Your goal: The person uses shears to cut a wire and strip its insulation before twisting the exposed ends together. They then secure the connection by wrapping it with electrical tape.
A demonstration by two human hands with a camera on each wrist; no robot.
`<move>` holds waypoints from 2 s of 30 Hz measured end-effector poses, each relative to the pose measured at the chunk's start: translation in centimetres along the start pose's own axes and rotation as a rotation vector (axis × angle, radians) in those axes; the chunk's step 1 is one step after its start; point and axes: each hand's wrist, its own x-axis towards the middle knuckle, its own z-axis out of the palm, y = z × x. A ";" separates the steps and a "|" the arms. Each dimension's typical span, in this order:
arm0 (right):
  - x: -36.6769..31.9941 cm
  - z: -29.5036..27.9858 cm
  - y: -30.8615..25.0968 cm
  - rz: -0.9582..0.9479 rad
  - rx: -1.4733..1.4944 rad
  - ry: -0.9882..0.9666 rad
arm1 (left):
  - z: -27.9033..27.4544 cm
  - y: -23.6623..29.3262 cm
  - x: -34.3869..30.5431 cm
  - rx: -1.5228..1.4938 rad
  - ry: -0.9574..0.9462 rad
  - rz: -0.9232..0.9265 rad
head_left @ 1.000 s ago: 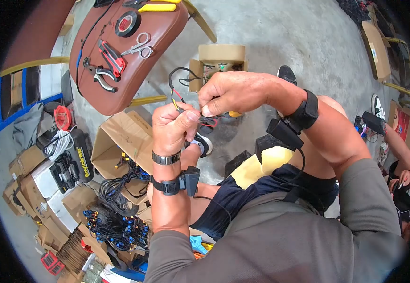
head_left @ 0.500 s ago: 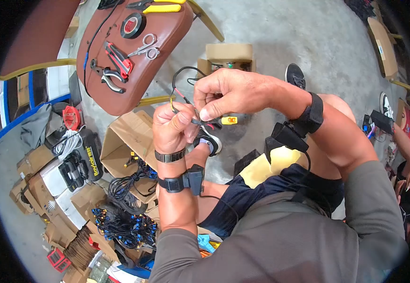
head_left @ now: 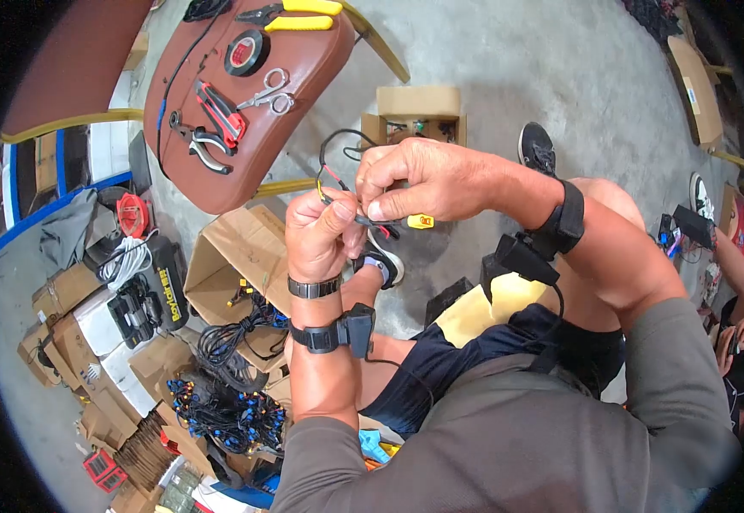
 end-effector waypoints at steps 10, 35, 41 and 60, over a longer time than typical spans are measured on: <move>1.4 0.0 -0.7 0.203 -0.090 0.216 | 1.1 -0.3 0.3 0.065 0.221 -0.008; 11.9 -0.5 -1.4 -0.243 -0.868 0.512 | -2.1 0.7 -1.4 0.348 0.399 0.097; 15.5 -0.6 -1.8 0.016 -1.227 0.311 | -1.8 2.9 -2.9 0.137 0.314 0.041; 9.4 -1.7 -2.3 0.357 -0.108 0.268 | -3.0 2.6 -2.4 0.021 0.211 0.134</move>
